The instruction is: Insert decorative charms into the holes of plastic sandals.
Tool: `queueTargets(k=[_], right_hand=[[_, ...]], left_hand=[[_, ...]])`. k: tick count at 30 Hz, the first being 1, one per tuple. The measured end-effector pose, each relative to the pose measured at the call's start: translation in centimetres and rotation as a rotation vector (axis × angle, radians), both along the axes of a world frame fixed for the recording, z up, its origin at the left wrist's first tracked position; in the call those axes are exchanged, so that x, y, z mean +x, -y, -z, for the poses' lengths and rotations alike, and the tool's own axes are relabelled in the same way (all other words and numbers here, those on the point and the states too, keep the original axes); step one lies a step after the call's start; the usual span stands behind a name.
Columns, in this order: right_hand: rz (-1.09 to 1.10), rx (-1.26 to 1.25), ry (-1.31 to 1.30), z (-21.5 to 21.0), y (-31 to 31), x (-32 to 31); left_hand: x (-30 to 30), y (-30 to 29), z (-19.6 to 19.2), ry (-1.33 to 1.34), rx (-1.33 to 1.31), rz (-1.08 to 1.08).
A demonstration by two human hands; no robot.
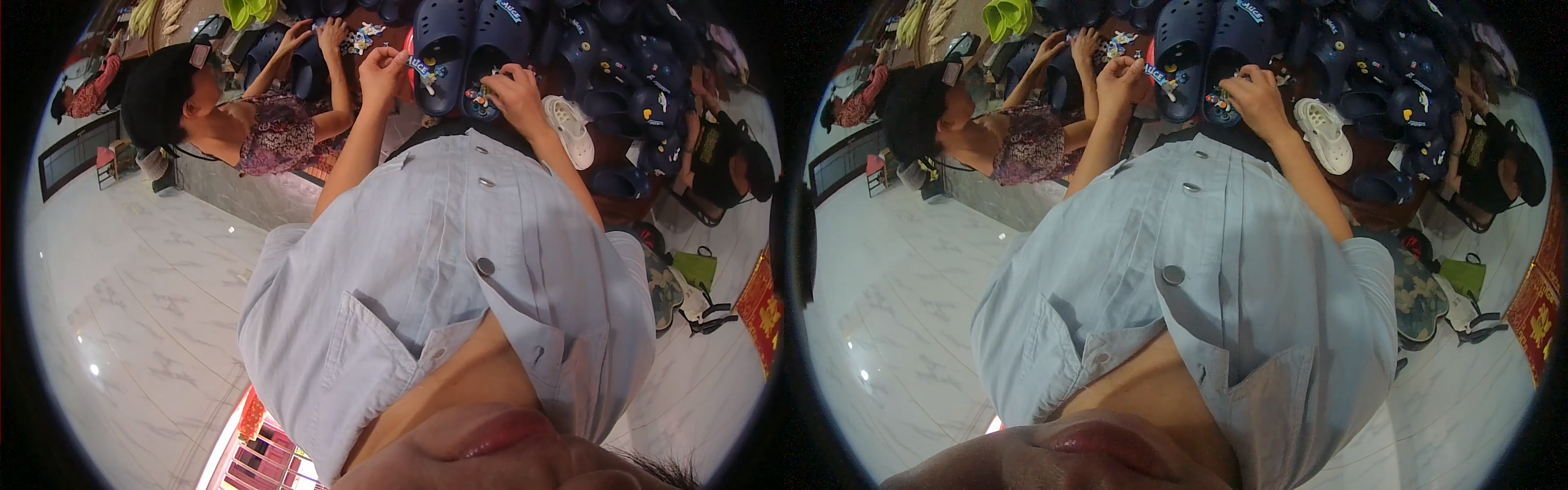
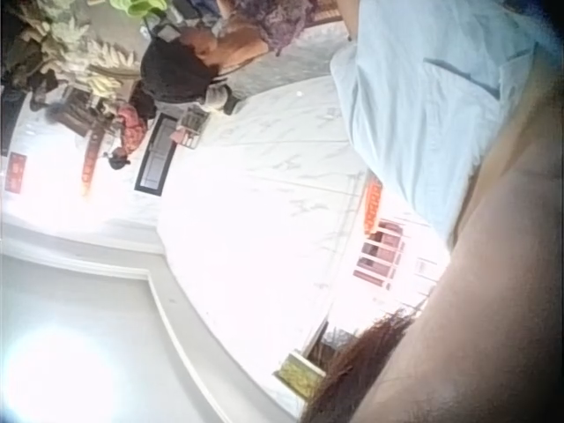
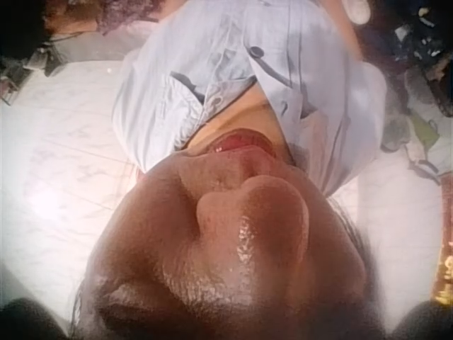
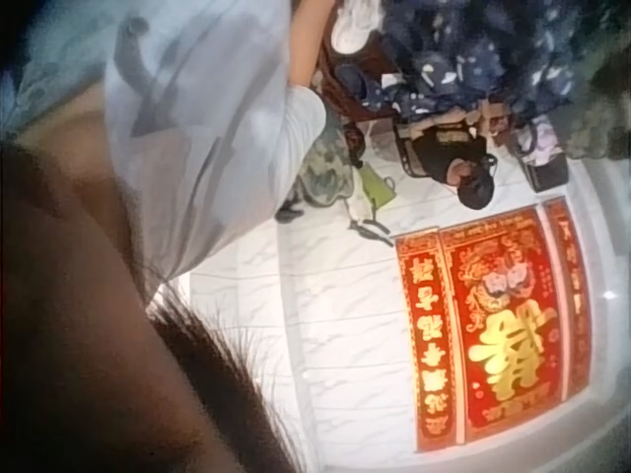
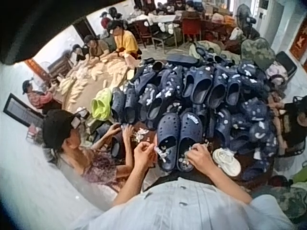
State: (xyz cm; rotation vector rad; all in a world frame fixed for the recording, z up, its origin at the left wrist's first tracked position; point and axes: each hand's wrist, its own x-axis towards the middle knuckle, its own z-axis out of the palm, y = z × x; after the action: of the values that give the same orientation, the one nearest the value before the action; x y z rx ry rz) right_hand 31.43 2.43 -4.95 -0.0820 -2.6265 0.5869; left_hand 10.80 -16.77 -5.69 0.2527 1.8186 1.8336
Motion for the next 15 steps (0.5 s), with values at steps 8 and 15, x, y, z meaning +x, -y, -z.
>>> queueTargets(k=[8, 15], right_hand=[[0.097, -0.084, -0.079, -0.2, 0.0, -0.3], [0.23, -0.129, -0.238, -0.1, -0.8, -0.6]], left_hand=[[-0.6, 0.1, 1.1, 0.139, 0.189, -0.071], [-2.3, -1.3, -1.2, 0.158, 0.26, -0.244]])
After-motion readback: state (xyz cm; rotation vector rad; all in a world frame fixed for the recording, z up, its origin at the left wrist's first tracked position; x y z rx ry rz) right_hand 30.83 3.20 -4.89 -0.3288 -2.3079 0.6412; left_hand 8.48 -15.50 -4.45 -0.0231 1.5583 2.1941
